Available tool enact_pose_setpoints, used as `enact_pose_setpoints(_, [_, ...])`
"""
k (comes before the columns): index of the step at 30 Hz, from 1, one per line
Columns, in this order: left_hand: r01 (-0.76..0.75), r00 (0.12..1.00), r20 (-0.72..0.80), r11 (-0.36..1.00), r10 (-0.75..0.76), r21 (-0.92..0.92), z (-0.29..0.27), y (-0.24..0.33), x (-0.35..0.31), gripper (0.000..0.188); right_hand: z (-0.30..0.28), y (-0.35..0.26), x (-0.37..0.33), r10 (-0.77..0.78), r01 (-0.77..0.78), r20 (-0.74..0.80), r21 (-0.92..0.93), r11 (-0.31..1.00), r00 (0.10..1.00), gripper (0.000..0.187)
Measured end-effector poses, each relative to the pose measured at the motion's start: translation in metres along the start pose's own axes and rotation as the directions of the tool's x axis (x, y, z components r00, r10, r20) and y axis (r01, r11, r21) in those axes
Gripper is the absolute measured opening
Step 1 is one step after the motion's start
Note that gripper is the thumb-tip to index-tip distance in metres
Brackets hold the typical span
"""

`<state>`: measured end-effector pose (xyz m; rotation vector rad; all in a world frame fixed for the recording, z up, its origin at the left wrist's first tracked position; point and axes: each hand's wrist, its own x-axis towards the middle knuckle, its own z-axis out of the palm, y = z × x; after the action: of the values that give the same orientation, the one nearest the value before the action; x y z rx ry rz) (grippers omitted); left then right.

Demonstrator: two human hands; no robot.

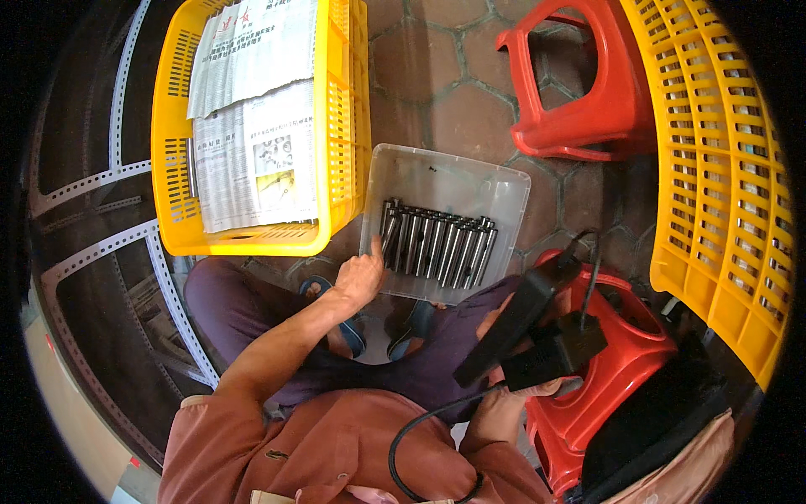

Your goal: The person sits on the floor and transfers metal rods from a yellow basket into a clear plastic container. They repeatedly pick up rods and place them into the container, organizing them as they go.

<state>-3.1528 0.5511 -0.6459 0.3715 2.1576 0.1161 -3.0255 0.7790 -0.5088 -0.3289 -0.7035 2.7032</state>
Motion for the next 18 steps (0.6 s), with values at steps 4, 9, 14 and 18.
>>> enact_pose_setpoints(4, [-0.332,0.808,-0.373,0.876,0.455,0.350,0.017,0.000,0.016,0.056,0.000,-0.001,0.002,-0.092,0.091,-0.047,-0.014,0.996,0.995,0.085])
enact_pose_setpoints(9, [-0.278,0.662,-0.398,0.702,0.635,0.656,0.002,0.022,0.055,0.053,0.007,-0.004,0.003,-0.105,0.102,-0.075,-0.043,0.994,0.992,0.081])
enact_pose_setpoints(14, [-0.325,0.856,-0.264,0.860,0.445,0.394,-0.011,0.030,0.098,0.060,0.003,-0.010,-0.013,-0.077,0.087,-0.187,0.047,0.995,0.979,0.093])
enact_pose_setpoints(18, [-0.293,0.955,0.037,0.911,0.295,0.290,-0.014,0.032,0.133,0.073,0.018,0.000,-0.005,-0.174,0.165,-0.172,-0.064,0.984,0.970,0.085])
